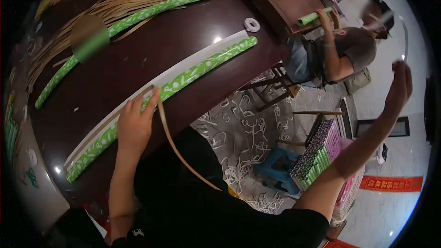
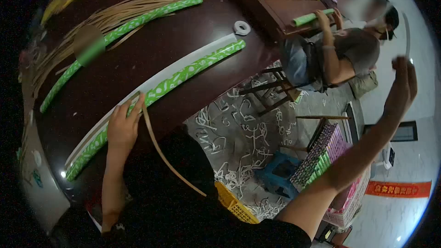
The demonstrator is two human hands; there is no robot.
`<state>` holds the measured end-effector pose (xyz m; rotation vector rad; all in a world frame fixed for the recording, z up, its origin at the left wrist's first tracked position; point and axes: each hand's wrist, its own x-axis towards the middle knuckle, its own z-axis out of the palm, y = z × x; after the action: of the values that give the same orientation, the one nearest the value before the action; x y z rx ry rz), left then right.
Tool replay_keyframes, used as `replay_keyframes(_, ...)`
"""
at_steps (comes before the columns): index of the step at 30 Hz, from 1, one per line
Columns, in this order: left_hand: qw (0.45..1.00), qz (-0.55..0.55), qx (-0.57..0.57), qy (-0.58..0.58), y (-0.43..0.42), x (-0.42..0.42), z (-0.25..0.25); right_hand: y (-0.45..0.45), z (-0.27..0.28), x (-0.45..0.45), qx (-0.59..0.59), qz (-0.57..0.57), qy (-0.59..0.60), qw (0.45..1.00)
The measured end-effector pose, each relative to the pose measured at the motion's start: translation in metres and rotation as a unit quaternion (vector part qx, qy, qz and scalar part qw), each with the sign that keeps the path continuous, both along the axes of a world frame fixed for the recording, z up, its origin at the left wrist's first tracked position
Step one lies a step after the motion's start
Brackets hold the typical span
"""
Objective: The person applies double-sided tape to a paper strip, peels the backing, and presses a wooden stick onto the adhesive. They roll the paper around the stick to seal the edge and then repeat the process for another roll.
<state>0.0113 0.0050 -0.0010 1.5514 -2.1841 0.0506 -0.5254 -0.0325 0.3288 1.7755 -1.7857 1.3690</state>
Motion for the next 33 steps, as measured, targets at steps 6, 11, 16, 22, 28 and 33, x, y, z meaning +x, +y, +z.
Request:
replay_keyframes(6, 1.0, -0.021, 0.021, 0.002, 0.003, 0.007, 0.0, 0.144, -0.258, 0.06, 0.623, 0.03, -0.049, 0.78)
replay_keyframes(11, 0.998, -0.034, -0.007, 0.049, -0.001, 0.004, -0.023, 0.186, -0.405, 0.072, 0.622, 0.062, 0.074, 0.777)
replay_keyframes(16, 0.998, -0.04, 0.042, 0.029, -0.005, 0.0, -0.031, 0.077, -0.392, 0.232, 0.352, 0.221, 0.067, 0.907)
replay_keyframes(22, 0.996, -0.042, 0.045, 0.067, -0.006, -0.001, -0.034, 0.029, -0.349, 0.371, 0.245, 0.238, 0.108, 0.934)
replay_keyframes(28, 0.99, 0.011, -0.088, 0.108, -0.002, -0.005, -0.039, 0.032, -0.337, 0.391, 0.423, 0.301, -0.372, 0.77)
replay_keyframes(33, 1.0, 0.015, 0.005, 0.005, 0.002, 0.004, -0.008, 0.034, -0.304, 0.385, 0.31, 0.273, 0.041, 0.91)
